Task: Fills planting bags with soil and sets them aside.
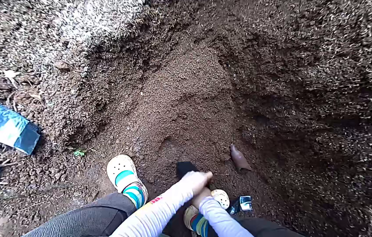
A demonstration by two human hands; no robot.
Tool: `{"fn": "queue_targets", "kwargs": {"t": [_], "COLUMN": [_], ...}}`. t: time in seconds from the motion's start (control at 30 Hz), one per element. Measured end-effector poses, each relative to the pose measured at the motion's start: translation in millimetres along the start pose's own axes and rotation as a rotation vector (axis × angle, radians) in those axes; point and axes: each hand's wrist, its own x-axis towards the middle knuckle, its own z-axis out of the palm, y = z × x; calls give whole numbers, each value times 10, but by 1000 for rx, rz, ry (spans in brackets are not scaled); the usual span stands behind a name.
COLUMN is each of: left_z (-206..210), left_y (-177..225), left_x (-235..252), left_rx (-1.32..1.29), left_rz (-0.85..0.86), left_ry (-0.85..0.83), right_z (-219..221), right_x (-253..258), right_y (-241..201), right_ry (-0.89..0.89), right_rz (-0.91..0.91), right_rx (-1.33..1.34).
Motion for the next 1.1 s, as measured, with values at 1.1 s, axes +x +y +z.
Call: {"fn": "queue_targets", "kwargs": {"t": [1.1], "left_z": [-423], "left_y": [-143], "left_x": [40], "left_rx": [332], "left_rz": [92], "left_ry": [-114], "right_z": [-12], "right_x": [-781], "right_y": [293], "right_ry": [615], "right_rz": [-504], "right_rx": [315]}}
